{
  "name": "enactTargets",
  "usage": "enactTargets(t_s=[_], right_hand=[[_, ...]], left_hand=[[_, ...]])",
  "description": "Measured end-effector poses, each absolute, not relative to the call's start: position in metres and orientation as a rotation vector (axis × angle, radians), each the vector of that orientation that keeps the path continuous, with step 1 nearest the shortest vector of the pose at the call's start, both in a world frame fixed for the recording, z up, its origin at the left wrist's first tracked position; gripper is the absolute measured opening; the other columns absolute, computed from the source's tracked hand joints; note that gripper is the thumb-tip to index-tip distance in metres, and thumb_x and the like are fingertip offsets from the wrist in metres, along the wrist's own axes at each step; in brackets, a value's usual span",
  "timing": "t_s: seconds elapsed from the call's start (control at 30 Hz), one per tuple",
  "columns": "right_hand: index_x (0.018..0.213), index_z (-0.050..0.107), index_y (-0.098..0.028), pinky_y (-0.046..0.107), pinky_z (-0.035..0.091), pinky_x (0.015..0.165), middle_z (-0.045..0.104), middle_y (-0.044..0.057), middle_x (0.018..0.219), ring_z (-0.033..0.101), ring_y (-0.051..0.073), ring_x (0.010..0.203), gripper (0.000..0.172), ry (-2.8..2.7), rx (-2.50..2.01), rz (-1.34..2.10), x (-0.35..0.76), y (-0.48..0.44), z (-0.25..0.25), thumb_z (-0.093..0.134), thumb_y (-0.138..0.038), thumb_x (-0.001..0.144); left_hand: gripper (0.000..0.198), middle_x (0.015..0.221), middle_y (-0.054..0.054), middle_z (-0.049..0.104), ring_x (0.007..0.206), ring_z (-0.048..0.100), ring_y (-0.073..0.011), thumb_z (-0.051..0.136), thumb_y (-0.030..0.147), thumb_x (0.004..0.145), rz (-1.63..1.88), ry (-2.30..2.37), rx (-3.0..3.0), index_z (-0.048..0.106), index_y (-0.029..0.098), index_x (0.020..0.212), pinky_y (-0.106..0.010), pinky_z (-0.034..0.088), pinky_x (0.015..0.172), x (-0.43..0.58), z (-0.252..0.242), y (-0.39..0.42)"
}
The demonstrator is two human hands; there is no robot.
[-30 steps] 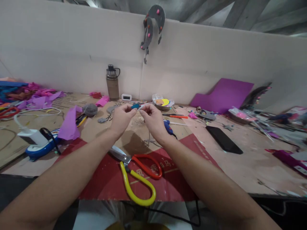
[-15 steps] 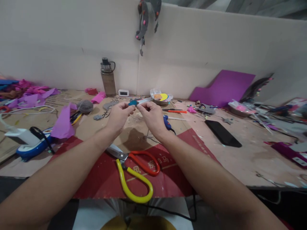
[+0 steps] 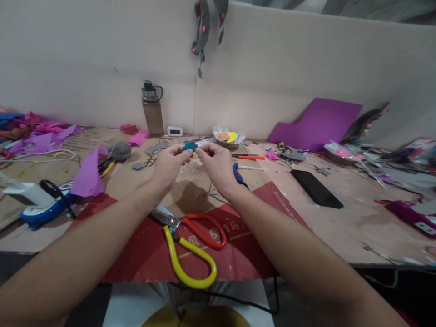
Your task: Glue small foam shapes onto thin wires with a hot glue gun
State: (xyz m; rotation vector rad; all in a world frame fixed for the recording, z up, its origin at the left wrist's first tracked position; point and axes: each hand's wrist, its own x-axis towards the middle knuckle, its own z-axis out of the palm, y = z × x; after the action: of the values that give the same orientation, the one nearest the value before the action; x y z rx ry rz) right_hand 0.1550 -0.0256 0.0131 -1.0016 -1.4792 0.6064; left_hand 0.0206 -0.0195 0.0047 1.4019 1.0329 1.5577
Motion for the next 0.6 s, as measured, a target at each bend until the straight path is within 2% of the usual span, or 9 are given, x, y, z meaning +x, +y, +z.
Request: enactTargets(t_s=[0.13, 0.37, 0.5, 0.6], right_hand=[[0.082, 0.067, -0.016, 0.025, 0.035, 0.059, 0.057, -0.002, 0.068, 0.044, 0.011, 0.06, 0.018, -1.441, -0.983, 0.687, 0.158, -0.023, 0.012, 0.06, -0.031, 0.078], [0.073, 0.06, -0.017, 0.024, 0.033, 0.056, 0.052, -0.004, 0.062, 0.041, 0.01, 0.057, 0.015, -1.432, -1.059, 0.689, 0.165, -0.02, 0.011, 0.056, -0.031, 0.077], [0.071, 0.058, -0.018, 0.024, 0.031, 0.056, 0.048, -0.005, 0.061, 0.038, 0.009, 0.055, 0.016, -1.421, -1.04, 0.671, 0.171, -0.013, 0.009, 0.056, -0.032, 0.077], [0.066, 0.056, -0.018, 0.025, 0.03, 0.055, 0.046, -0.005, 0.057, 0.036, 0.009, 0.053, 0.017, -1.516, -1.084, 0.649, 0.175, -0.01, 0.009, 0.056, -0.032, 0.076]], left_hand=[[0.016, 0.066, -0.001, 0.063, 0.06, 0.052, -0.0102, 0.075, 0.031, 0.069, 1.462, 0.961, 1.352, 0.07, 0.016, 0.07, -0.024, 0.039, 0.061, 0.021, 0.003, -0.017], [0.021, 0.074, -0.005, 0.07, 0.066, 0.061, -0.0131, 0.075, 0.033, 0.068, 1.253, 0.908, 1.412, 0.075, 0.015, 0.078, -0.026, 0.044, 0.068, 0.017, 0.012, -0.017], [0.017, 0.08, -0.008, 0.073, 0.075, 0.065, -0.0176, 0.071, 0.03, 0.068, 1.171, 0.996, 1.478, 0.075, 0.016, 0.076, -0.029, 0.045, 0.071, 0.014, 0.021, -0.021], [0.019, 0.079, -0.008, 0.072, 0.075, 0.064, -0.018, 0.071, 0.034, 0.068, 1.19, 1.062, 1.523, 0.075, 0.017, 0.074, -0.028, 0.043, 0.068, 0.012, 0.024, -0.021]])
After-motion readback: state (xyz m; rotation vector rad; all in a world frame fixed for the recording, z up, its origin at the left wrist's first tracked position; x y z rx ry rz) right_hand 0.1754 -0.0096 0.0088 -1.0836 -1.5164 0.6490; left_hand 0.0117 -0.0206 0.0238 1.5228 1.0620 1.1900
